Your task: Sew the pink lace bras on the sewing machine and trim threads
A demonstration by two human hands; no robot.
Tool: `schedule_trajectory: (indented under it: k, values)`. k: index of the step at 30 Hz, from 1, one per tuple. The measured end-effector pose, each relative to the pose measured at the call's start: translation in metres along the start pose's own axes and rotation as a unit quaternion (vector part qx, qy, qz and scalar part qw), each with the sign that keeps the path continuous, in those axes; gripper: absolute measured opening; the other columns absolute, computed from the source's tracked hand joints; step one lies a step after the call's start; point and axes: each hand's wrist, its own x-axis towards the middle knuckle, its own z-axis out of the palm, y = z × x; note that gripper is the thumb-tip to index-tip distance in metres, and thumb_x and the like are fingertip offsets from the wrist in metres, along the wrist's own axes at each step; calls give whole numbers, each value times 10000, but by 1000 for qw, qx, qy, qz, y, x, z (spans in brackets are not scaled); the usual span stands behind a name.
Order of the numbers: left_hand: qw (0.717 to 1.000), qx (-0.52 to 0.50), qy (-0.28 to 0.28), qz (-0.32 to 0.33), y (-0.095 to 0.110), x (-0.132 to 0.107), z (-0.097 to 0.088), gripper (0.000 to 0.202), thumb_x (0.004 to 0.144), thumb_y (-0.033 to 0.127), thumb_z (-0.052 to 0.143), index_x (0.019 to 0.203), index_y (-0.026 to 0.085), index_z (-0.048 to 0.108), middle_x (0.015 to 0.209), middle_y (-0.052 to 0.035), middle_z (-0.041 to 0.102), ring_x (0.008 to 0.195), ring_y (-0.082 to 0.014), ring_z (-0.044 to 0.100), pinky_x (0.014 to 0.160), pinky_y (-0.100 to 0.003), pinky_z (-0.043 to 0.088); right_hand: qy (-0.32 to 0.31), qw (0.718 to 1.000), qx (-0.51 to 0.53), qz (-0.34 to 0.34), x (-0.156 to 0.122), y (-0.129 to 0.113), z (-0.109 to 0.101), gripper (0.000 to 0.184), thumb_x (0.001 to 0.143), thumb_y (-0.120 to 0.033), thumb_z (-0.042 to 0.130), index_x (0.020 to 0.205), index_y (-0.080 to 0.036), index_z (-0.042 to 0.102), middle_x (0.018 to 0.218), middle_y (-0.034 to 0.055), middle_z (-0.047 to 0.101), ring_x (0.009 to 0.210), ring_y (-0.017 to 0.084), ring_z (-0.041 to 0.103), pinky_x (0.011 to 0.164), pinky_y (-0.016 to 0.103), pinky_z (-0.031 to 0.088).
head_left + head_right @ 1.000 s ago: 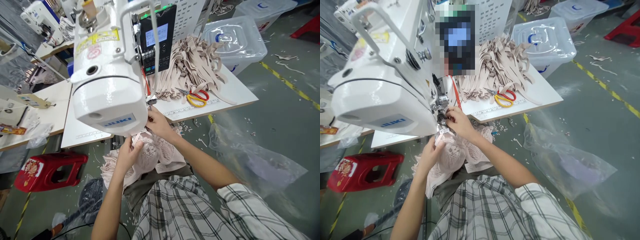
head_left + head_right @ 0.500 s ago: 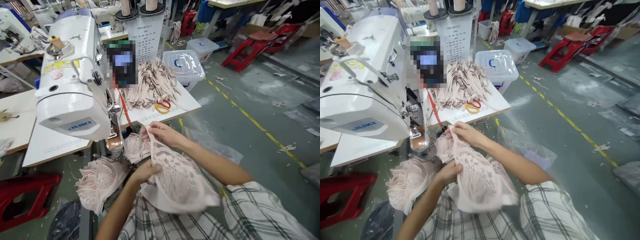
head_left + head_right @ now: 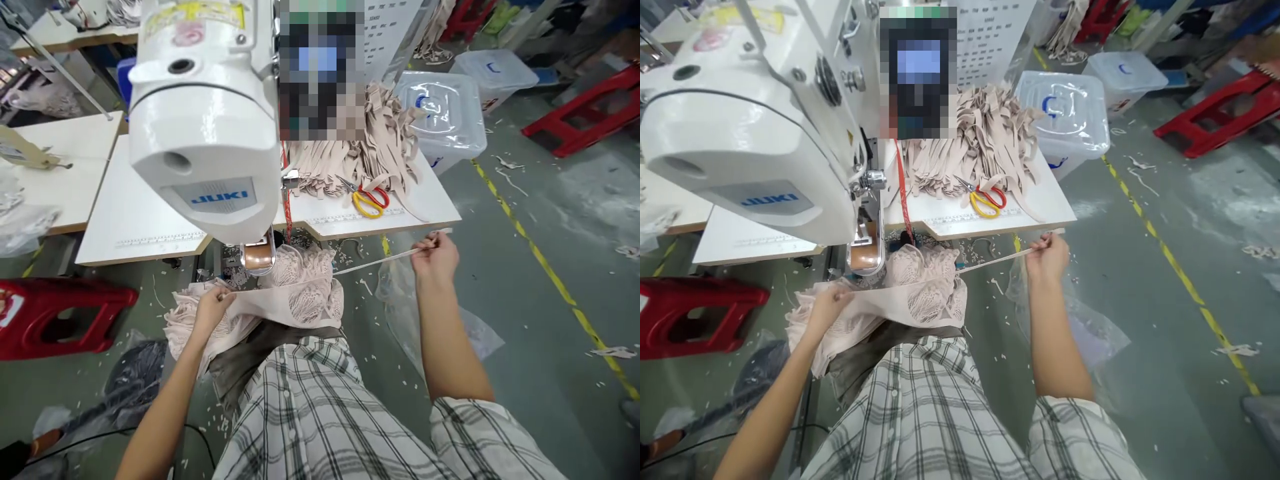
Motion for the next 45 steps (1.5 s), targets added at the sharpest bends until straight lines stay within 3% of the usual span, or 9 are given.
schedule_trajectory:
  k: [3, 6, 11, 15, 18, 24, 33, 39, 45]
  values:
    - [994, -21, 112, 1, 0, 2, 22, 313, 869, 360, 525, 1078, 128, 551, 756, -34, 607, 678, -190, 580, 646, -300, 466, -46, 995, -70, -63, -17, -6, 9, 330, 954, -408, 483, 701, -247, 345, 632, -62, 414, 445, 76, 181, 413, 258, 221]
    - [986, -36, 154, 46, 13, -2, 37, 377, 937, 311, 425, 1271, 139, 456, 892, -71, 633, 813, -208, 617, 762, -341, 502, -163, 972, -152, -79, -66, 8, 27, 248, 886, -472, 570, 818, -270, 443, 788, -9, 587, 473, 92, 305, 432, 274, 261]
    - [980, -29, 36, 194, 62, -24, 31, 184, 911, 254, 508, 956, 216, 683, 972, -60, 702, 954, -221, 640, 886, -359, 501, -407, 866, -274, -100, -164, 26, 57, 164, 842, -365, 673, 901, -236, 592, 865, 17, 655, 683, 152, 545, 630, 308, 426]
    - [953, -8, -38, 301, 100, -47, 15, 223, 953, 274, 508, 1052, 200, 694, 972, -70, 701, 881, -185, 653, 768, -304, 522, -529, 773, -330, -119, -206, 14, 70, 157, 903, -376, 605, 958, -241, 546, 886, 2, 660, 576, 117, 506, 558, 266, 379]
    - [946, 47, -63, 315, 112, -55, 9, 265, 911, 356, 621, 1101, 182, 682, 896, -65, 680, 775, -171, 633, 661, -276, 498, -566, 735, -349, -132, -215, 6, 75, 147, 913, -360, 589, 984, -245, 533, 819, -19, 646, 522, 111, 479, 536, 260, 351]
    - [933, 71, -50, 350, 101, -55, 17, 215, 967, 279, 529, 825, 181, 658, 735, -23, 628, 671, -139, 586, 602, -258, 441, -614, 694, -357, -123, -213, 2, 84, 154, 922, -358, 598, 997, -238, 660, 891, 10, 700, 730, 150, 600, 645, 269, 391]
    - [933, 33, -95, 345, 109, -52, -3, 192, 972, 203, 520, 1072, 195, 684, 928, -44, 732, 830, -150, 675, 711, -254, 509, -561, 797, -223, 15, -192, -1, 87, 197, 888, -384, 631, 879, -202, 707, 773, 1, 657, 667, 126, 559, 640, 264, 431]
    - [916, 91, -114, 374, 121, -60, -19, 136, 939, 147, 528, 971, 190, 653, 816, -4, 710, 698, -131, 644, 633, -242, 466, -727, 619, -220, -202, -205, -3, 94, 117, 911, -238, 609, 926, -190, 714, 1115, 93, 633, 1030, 182, 590, 845, 298, 470]
    - [920, 42, -132, 366, 120, -59, -24, 137, 916, 130, 572, 987, 210, 658, 947, -18, 708, 856, -142, 661, 756, -249, 507, -723, 573, -233, -306, -212, -6, 97, 194, 941, -195, 498, 890, -162, 682, 837, 50, 636, 751, 140, 566, 656, 250, 428]
